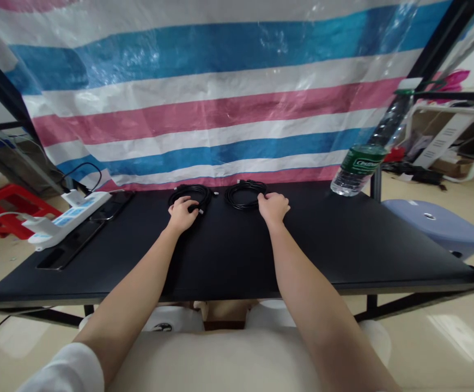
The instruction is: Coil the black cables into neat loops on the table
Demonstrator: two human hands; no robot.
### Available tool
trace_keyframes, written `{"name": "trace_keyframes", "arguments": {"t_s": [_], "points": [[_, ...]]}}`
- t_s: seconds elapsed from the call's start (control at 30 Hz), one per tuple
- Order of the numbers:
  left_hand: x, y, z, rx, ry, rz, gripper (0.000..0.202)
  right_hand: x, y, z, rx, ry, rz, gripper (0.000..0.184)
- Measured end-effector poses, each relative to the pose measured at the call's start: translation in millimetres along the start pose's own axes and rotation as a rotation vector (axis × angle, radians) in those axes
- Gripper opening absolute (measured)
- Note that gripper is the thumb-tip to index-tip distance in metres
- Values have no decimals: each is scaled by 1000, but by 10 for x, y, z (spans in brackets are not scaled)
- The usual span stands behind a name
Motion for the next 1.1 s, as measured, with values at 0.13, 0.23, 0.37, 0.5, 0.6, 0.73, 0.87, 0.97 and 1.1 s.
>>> {"name": "trace_keyframes", "arguments": {"t_s": [0.13,0.23,0.37,0.5,0.6,0.73,0.87,0.97,1.1], "points": [[-15,-6,8,-19,-28,16,32,50,139,121,120,447,76,13],[-24,1,3,-19,-58,42,31,87,227,190,143,736,118,12],[-58,-10,17,20,-132,124,34,99,245,176,129,944,62,16],[-55,-83,156,167,-241,176,49,63,144,13,72,1032,-55,19],[4,-143,291,264,-309,171,55,63,49,-119,15,1023,-151,19],[113,-153,383,295,-430,95,38,100,-23,-208,-38,994,-272,21],[79,-140,366,268,-493,132,27,108,-36,-209,-45,963,-320,26],[22,-157,375,266,-512,171,26,104,-56,-204,-39,925,-303,30],[40,-141,365,196,-613,149,15,102,-50,-214,-76,956,-278,32]]}}
Point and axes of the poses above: each hand's wrist, its own y-axis towards the middle knuckle, its own x-axis out of the palm, z = x × y, the point moved 6 cm from there along y, towards the middle knuckle, and after that the axes turned 6 degrees about z, right-handed, at the moved point
